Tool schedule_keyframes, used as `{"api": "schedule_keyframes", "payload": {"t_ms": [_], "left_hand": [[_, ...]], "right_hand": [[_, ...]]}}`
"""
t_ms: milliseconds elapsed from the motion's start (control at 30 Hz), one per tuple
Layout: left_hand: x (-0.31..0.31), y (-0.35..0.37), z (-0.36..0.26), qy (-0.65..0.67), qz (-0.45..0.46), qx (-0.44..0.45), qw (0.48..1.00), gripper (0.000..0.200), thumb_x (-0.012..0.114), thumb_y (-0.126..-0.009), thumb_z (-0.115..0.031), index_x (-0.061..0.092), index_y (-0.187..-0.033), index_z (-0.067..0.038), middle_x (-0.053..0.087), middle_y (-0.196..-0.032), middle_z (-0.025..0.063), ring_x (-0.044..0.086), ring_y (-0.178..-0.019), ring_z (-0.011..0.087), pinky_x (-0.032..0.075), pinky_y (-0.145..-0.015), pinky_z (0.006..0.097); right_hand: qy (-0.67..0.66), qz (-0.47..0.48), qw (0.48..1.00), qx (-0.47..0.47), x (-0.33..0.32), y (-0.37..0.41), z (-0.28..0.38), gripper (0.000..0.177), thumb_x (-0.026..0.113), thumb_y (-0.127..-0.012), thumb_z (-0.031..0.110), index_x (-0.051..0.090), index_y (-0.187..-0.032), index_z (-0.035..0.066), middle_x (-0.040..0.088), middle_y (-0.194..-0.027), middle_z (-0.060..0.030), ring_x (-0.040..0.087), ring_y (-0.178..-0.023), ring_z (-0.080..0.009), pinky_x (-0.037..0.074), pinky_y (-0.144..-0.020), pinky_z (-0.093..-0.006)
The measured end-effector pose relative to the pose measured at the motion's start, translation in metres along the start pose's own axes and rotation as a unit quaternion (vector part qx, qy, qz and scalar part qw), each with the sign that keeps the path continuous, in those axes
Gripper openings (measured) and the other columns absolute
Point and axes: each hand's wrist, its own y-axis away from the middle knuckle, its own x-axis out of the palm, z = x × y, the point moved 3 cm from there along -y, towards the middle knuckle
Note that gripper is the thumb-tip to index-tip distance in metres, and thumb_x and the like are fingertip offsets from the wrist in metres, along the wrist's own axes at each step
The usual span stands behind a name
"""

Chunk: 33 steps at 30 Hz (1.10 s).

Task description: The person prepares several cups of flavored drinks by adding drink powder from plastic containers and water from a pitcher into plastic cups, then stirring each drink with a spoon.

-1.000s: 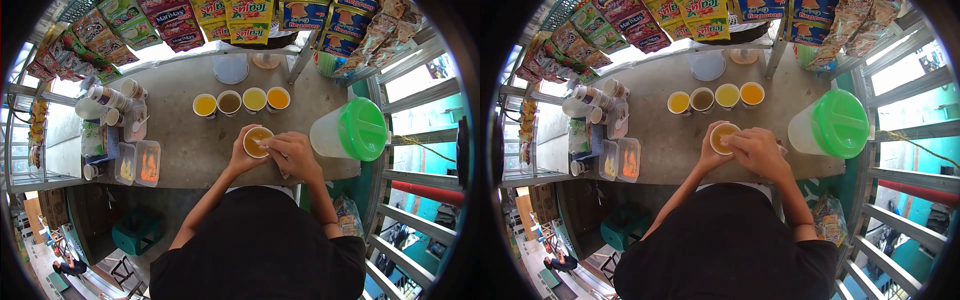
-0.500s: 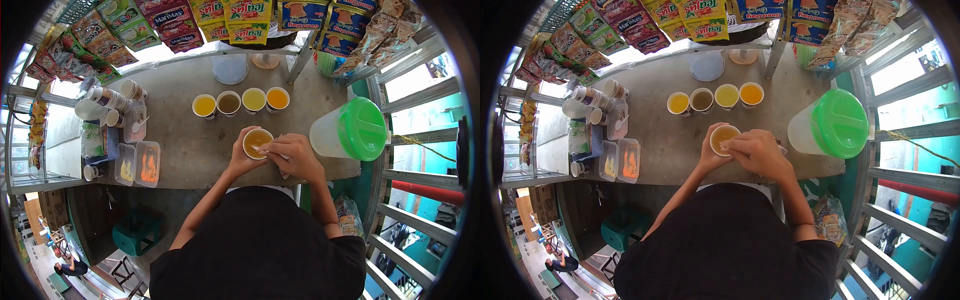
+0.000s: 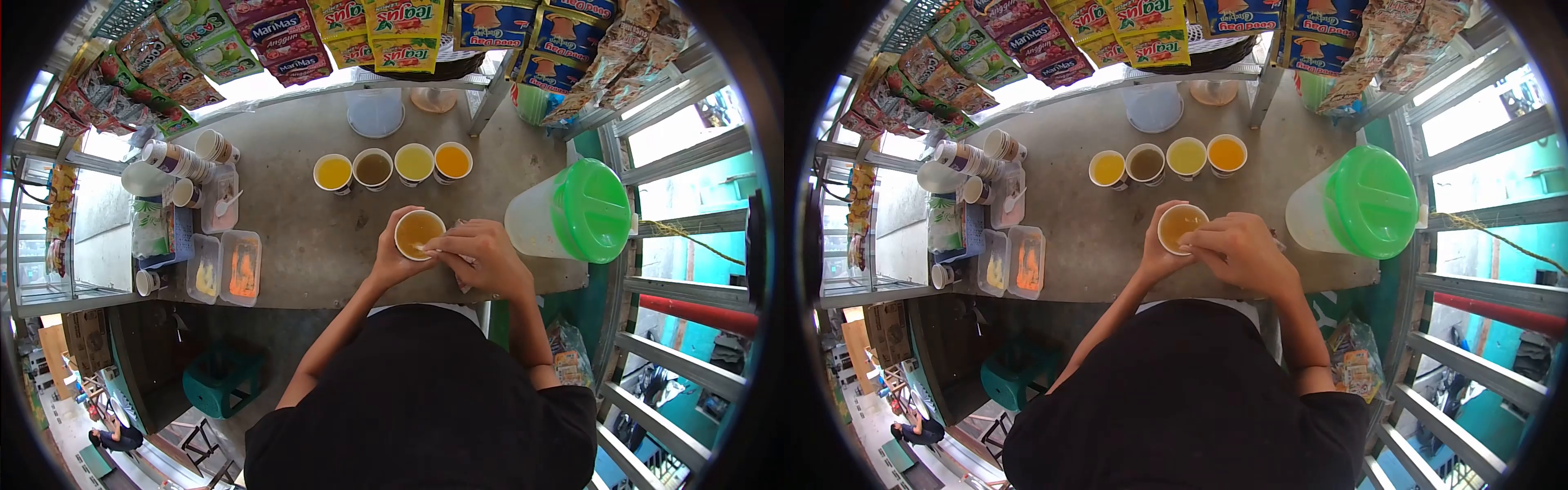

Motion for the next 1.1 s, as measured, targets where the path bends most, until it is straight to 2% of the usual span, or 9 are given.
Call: {"api": "schedule_keyframes", "payload": {"t_ms": [167, 233, 467, 533, 767, 867, 967, 1033, 1100], "left_hand": [[0.003, -0.002, -0.008, -0.016, -0.003, 0.014, 1.0, 0.076, 0.087, -0.064, -0.013, 0.046, -0.127, -0.004, 0.063, -0.111, 0.0084, 0.063, -0.102, 0.0162, 0.05, -0.09, 0.0309], [0.003, -0.003, -0.011, -0.007, -0.005, 0.026, 1.0, 0.076, 0.087, -0.064, -0.013, 0.046, -0.127, -0.004, 0.063, -0.111, 0.0085, 0.063, -0.102, 0.0161, 0.051, -0.089, 0.0311], [-0.001, -0.002, -0.005, 0.005, 0.005, -0.01, 1.0, 0.075, 0.087, -0.065, -0.013, 0.046, -0.127, -0.004, 0.063, -0.112, 0.0088, 0.062, -0.104, 0.0163, 0.05, -0.091, 0.0313], [0.001, -0.002, -0.005, -0.017, -0.008, 0.001, 1.0, 0.076, 0.086, -0.064, -0.013, 0.046, -0.127, -0.003, 0.063, -0.112, 0.0089, 0.062, -0.104, 0.0162, 0.049, -0.091, 0.0312], [0.0, -0.004, -0.006, -0.013, 0.006, 0.023, 1.0, 0.075, 0.086, -0.065, -0.011, 0.046, -0.127, -0.004, 0.063, -0.112, 0.0091, 0.062, -0.103, 0.0162, 0.05, -0.091, 0.0308], [0.0, -0.002, -0.006, 0.012, 0.005, -0.002, 1.0, 0.075, 0.086, -0.065, -0.013, 0.046, -0.128, -0.004, 0.063, -0.112, 0.0089, 0.062, -0.104, 0.0162, 0.05, -0.091, 0.031], [0.002, -0.003, -0.007, -0.015, -0.005, -0.003, 1.0, 0.076, 0.087, -0.064, -0.013, 0.046, -0.127, -0.004, 0.063, -0.111, 0.0088, 0.062, -0.104, 0.0163, 0.05, -0.091, 0.0311], [0.002, -0.004, -0.007, -0.021, -0.009, 0.007, 1.0, 0.076, 0.087, -0.064, -0.013, 0.046, -0.127, -0.003, 0.063, -0.11, 0.0089, 0.063, -0.103, 0.0164, 0.05, -0.091, 0.0309], [0.001, -0.005, -0.007, -0.013, -0.007, 0.01, 1.0, 0.075, 0.087, -0.065, -0.013, 0.046, -0.127, -0.003, 0.063, -0.11, 0.0089, 0.063, -0.103, 0.0165, 0.05, -0.09, 0.0309]], "right_hand": [[0.087, 0.008, 0.995, 0.043, -0.001, -0.004, -0.001, 0.01, 0.067, -0.081, 0.01, 0.071, -0.089, 0.009, 0.07, -0.082, -0.0056, 0.066, -0.072, -0.0233, 0.047, -0.062, -0.0345], [0.069, -0.056, 0.996, 0.019, 0.003, -0.005, 0.001, 0.013, 0.071, -0.077, 0.009, 0.072, -0.091, 0.008, 0.069, -0.077, -0.0054, 0.064, -0.065, -0.0214, 0.047, -0.061, -0.0325], [0.005, -0.012, 1.0, -0.016, -0.001, 0.0, -0.003, 0.013, 0.07, -0.08, 0.009, 0.072, -0.092, 0.008, 0.07, -0.077, -0.005, 0.063, -0.065, -0.0204, 0.046, -0.06, -0.0323], [0.08, -0.005, 0.996, 0.034, -0.005, -0.001, -0.005, 0.015, 0.07, -0.078, 0.008, 0.072, -0.093, 0.008, 0.07, -0.078, -0.0058, 0.064, -0.066, -0.0214, 0.047, -0.061, -0.0317], [0.031, -0.051, 0.998, -0.019, 0.003, -0.002, 0.0, 0.014, 0.07, -0.08, 0.009, 0.072, -0.094, 0.008, 0.07, -0.077, -0.0058, 0.064, -0.066, -0.0208, 0.045, -0.059, -0.0331], [-0.008, -0.007, 1.0, -0.011, -0.003, -0.002, -0.002, 0.013, 0.07, -0.08, 0.009, 0.072, -0.093, 0.007, 0.07, -0.077, -0.006, 0.064, -0.065, -0.0211, 0.045, -0.059, -0.033], [0.071, 0.006, 0.997, 0.044, -0.004, -0.003, -0.004, 0.015, 0.068, -0.079, 0.009, 0.072, -0.094, 0.01, 0.07, -0.079, -0.0053, 0.066, -0.071, -0.0226, 0.049, -0.065, -0.0351], [0.063, -0.066, 0.996, 0.017, -0.002, -0.007, -0.001, 0.012, 0.07, -0.079, 0.008, 0.073, -0.091, 0.007, 0.069, -0.076, -0.0069, 0.065, -0.066, -0.0225, 0.047, -0.061, -0.0321], [0.033, -0.064, 0.997, 0.004, 0.002, -0.005, -0.001, 0.012, 0.07, -0.08, 0.008, 0.073, -0.092, 0.007, 0.069, -0.076, -0.0068, 0.064, -0.065, -0.0221, 0.046, -0.06, -0.0324]]}}
